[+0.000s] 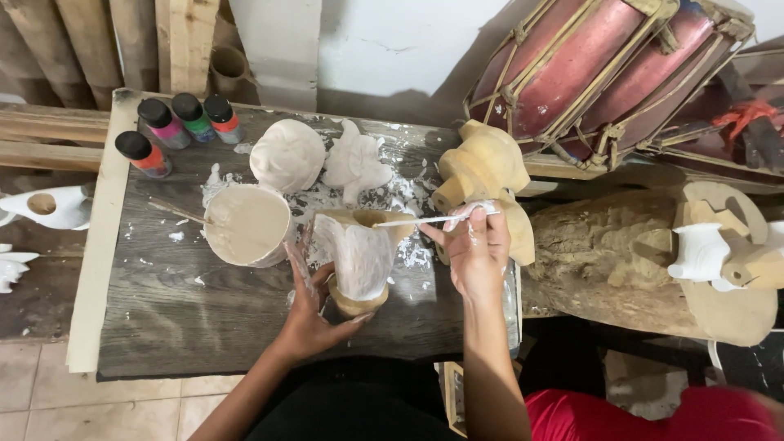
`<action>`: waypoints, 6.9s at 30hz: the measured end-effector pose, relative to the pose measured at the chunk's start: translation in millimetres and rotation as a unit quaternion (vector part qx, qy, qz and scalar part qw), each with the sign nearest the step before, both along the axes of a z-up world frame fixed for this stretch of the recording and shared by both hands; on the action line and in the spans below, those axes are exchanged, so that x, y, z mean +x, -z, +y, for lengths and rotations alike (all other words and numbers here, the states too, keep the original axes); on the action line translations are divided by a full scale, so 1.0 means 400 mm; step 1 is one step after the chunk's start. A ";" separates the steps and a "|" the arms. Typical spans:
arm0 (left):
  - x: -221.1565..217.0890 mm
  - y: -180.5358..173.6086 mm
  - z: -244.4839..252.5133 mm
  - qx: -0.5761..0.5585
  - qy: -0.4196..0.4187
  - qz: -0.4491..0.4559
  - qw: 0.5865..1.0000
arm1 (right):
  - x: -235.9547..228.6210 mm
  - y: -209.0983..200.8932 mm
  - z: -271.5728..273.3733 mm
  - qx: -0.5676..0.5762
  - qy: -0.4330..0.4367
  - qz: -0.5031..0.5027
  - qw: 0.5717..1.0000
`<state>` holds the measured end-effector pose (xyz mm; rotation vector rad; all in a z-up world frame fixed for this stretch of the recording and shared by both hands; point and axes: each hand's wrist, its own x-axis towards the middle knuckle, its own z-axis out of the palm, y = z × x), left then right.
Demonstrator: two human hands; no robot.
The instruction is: Applying a white coating to a small toy sculpture using an applicator and fingers
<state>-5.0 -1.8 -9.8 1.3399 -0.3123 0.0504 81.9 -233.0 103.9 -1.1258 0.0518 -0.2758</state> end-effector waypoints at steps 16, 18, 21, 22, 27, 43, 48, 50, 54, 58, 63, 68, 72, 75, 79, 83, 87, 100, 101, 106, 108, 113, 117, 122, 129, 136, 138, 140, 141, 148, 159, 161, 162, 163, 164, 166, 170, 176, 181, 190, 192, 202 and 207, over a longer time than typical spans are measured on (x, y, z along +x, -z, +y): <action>-0.016 -0.041 0.012 0.103 0.016 0.067 0.992 | 0.002 -0.036 -0.015 -0.041 -0.074 -0.020 0.996; -0.021 -0.038 0.011 0.132 -0.001 0.057 0.990 | -0.001 -0.033 -0.012 -0.042 -0.074 -0.018 0.996; -0.019 -0.041 0.006 0.093 0.007 0.083 0.992 | -0.003 -0.046 -0.005 -0.034 -0.073 -0.018 0.997; -0.020 -0.040 0.005 0.095 0.009 0.085 0.992 | -0.005 -0.055 -0.002 -0.047 -0.086 -0.029 0.995; -0.021 -0.058 0.004 0.098 0.011 0.101 0.990 | -0.007 -0.059 0.002 -0.078 -0.101 -0.036 0.991; -0.028 -0.019 0.009 0.141 -0.001 0.020 0.990 | -0.009 -0.068 -0.006 -0.056 -0.104 -0.010 0.993; -0.023 -0.030 0.010 0.139 0.009 0.044 0.989 | -0.002 -0.064 -0.014 -0.032 -0.103 -0.003 0.994; -0.027 0.005 0.001 0.132 -0.004 0.014 0.991 | 0.000 -0.070 -0.017 -0.001 -0.089 -0.004 0.996; -0.014 -0.019 0.002 0.142 -0.020 -0.049 0.988 | 0.021 -0.126 -0.011 -0.005 -0.069 0.003 0.998; -0.030 0.034 -0.003 0.138 -0.017 -0.042 0.989 | 0.058 -0.202 0.031 -0.210 -0.144 -0.118 0.960; -0.012 -0.048 0.006 0.148 -0.045 -0.094 0.983 | 0.137 -0.254 0.156 -0.408 -0.255 -0.266 0.835; -0.021 0.003 -0.001 0.155 -0.031 -0.069 0.985 | 0.195 -0.269 0.351 -0.599 -0.427 -0.344 0.583; -0.020 -0.011 0.005 0.151 -0.017 -0.048 0.987 | 0.206 -0.208 0.475 -0.702 -0.476 -0.284 0.447; -0.022 -0.011 0.008 0.159 -0.019 -0.042 0.986 | 0.204 -0.184 0.517 -0.766 -0.466 -0.270 0.352; -0.022 -0.031 0.010 0.144 -0.022 -0.015 0.989 | 0.212 -0.177 0.518 -0.753 -0.457 -0.345 0.324; -0.021 0.035 0.002 0.143 -0.047 -0.125 0.981 | 0.216 -0.187 0.499 -0.731 -0.462 -0.328 0.381; -0.017 0.003 0.009 0.144 -0.019 -0.074 0.987 | 0.202 -0.224 0.467 -0.737 -0.478 -0.290 0.379; -0.018 -0.027 0.008 0.134 -0.030 -0.078 0.987 | 0.219 -0.242 0.207 -0.383 -0.361 -0.194 0.828; -0.014 -0.046 0.009 0.095 -0.017 -0.044 0.994 | 0.221 -0.234 0.183 -0.372 -0.320 -0.176 0.853; -0.020 -0.006 0.009 0.100 -0.004 -0.041 0.994 | 0.190 -0.204 0.071 -0.257 -0.289 -0.075 0.919; -0.022 -0.005 0.010 0.090 -0.013 -0.066 0.994 | 0.183 -0.171 0.034 -0.207 -0.271 -0.066 0.938; -0.027 0.036 0.012 0.117 -0.018 -0.067 0.991 | 0.153 -0.136 0.005 -0.177 -0.216 0.014 0.960; -0.025 0.010 0.011 0.100 -0.006 -0.043 0.994 | 0.152 -0.132 0.015 -0.236 -0.201 -0.031 0.950; -0.008 -0.072 0.010 0.055 0.010 0.004 0.998 | 0.155 -0.104 0.020 -0.274 -0.166 -0.018 0.947; -0.011 -0.012 0.015 0.117 -0.014 -0.114 0.986 | 0.140 -0.111 0.004 -0.297 -0.150 -0.026 0.943; -0.006 -0.066 0.012 0.080 0.014 -0.053 0.995 | 0.116 -0.147 0.027 -0.369 -0.112 -0.049 0.921; 0.003 -0.095 0.016 0.070 0.006 -0.068 0.995 | 0.114 -0.166 0.042 -0.360 -0.118 -0.065 0.923; 0.005 -0.124 0.019 0.084 0.017 -0.005 0.996 | 0.106 -0.179 0.044 -0.379 -0.124 -0.071 0.914; 0.003 -0.110 0.020 0.084 0.016 -0.004 0.996 | 0.110 -0.161 0.030 -0.379 -0.125 -0.070 0.914; -0.002 -0.053 0.014 0.112 -0.010 -0.099 0.989 | 0.079 -0.171 0.048 -0.426 -0.153 -0.170 0.875; -0.012 -0.028 0.009 0.084 0.001 -0.070 0.994 | 0.057 -0.216 0.087 -0.449 -0.191 -0.232 0.841; -0.005 -0.032 0.015 0.162 -0.050 -0.166 0.971 | 0.057 -0.216 0.097 -0.461 -0.160 -0.236 0.840; -0.013 -0.022 0.012 0.162 -0.050 -0.166 0.972 | 0.055 -0.213 0.095 -0.462 -0.160 -0.236 0.840; -0.014 -0.013 0.012 0.160 -0.041 -0.148 0.975 | 0.057 -0.210 0.095 -0.437 -0.192 -0.249 0.843; -0.016 -0.003 0.013 0.158 -0.032 -0.131 0.978 | 0.060 -0.208 0.095 -0.411 -0.223 -0.263 0.844; -0.009 -0.020 0.017 0.159 -0.037 -0.145 0.976 | 0.058 -0.235 0.104 -0.451 -0.220 -0.273 0.821; -0.005 -0.064 0.020 0.136 -0.037 -0.144 0.980 | 0.057 -0.250 0.124 -0.477 -0.234 -0.281 0.799; -0.016 -0.023 0.011 0.157 -0.051 -0.129 0.978 | 0.066 -0.267 0.141 -0.494 -0.213 -0.303 0.786; -0.009 -0.006 0.011 0.133 -0.037 -0.152 0.979 | 0.074 -0.198 0.063 -0.494 -0.206 -0.286 0.795; -0.022 0.019 0.004 0.081 -0.017 -0.119 0.989 | 0.081 -0.209 0.070 -0.422 -0.144 -0.186 0.876; -0.024 0.020 0.005 0.087 -0.023 -0.131 0.987 | 0.087 -0.189 0.067 -0.430 -0.122 -0.171 0.878; -0.022 0.021 0.011 0.099 0.001 -0.087 0.991 | 0.068 -0.187 0.064 -0.342 -0.146 -0.152 0.916; -0.018 -0.033 0.012 0.063 0.020 -0.011 0.998 | 0.067 -0.170 0.059 -0.358 -0.103 -0.123 0.920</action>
